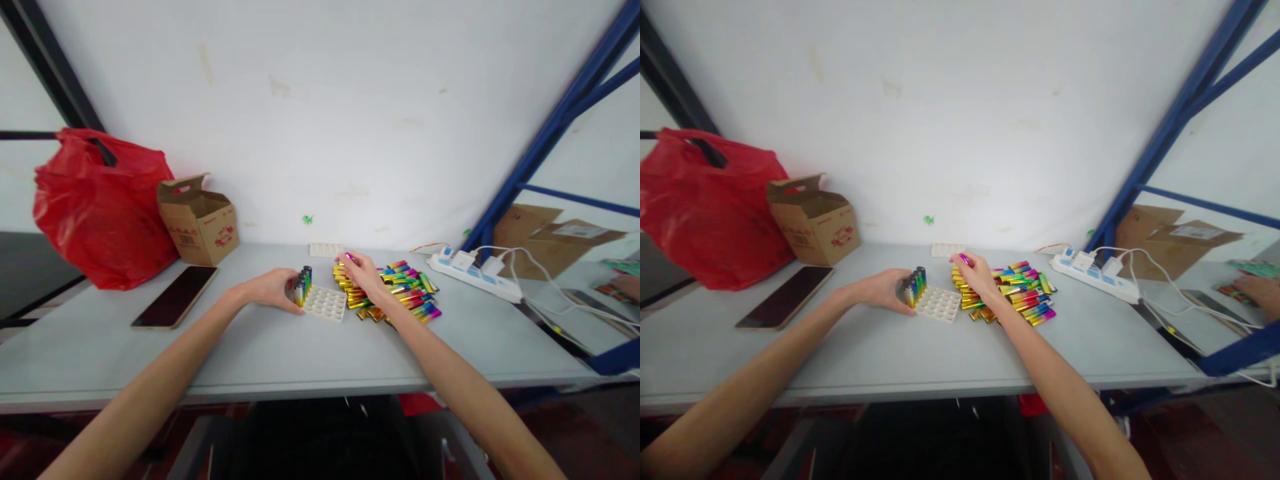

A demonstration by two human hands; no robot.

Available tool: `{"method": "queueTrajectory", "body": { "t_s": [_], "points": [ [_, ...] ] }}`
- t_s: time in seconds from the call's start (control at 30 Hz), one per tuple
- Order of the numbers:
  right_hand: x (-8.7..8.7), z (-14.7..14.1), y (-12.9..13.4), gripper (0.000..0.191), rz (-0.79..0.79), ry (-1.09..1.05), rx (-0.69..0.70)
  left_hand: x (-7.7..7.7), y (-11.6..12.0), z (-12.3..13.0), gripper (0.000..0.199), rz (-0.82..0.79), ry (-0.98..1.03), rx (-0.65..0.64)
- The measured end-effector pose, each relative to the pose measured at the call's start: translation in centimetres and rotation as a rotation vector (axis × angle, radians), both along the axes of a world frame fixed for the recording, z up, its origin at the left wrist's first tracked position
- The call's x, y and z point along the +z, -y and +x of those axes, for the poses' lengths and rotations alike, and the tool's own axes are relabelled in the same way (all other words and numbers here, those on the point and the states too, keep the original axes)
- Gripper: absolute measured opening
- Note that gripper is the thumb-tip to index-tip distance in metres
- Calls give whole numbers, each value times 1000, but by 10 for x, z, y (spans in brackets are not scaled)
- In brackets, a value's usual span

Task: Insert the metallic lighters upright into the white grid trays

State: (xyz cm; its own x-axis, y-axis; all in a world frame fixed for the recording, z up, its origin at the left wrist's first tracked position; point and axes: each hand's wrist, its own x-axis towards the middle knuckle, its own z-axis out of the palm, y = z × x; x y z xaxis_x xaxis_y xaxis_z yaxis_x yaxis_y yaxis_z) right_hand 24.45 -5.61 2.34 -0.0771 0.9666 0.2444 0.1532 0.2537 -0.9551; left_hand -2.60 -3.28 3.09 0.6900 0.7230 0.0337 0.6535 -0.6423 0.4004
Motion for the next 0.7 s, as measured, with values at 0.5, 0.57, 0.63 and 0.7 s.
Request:
{"method": "queueTrajectory", "body": {
  "t_s": [0.5,0.57,0.63,0.7],
  "points": [
    [-13,-19,7,42,249,357,-109,-2,-1,0,68,-5,-25,16],
    [-14,-20,7,44,261,344,-42,-2,0,0,68,-6,-22,16],
    [-13,-21,8,44,340,387,8,-2,0,0,68,-4,-18,24],
    [-12,-23,10,46,452,499,7,-3,1,0,70,-7,-12,27]
  ]
}}
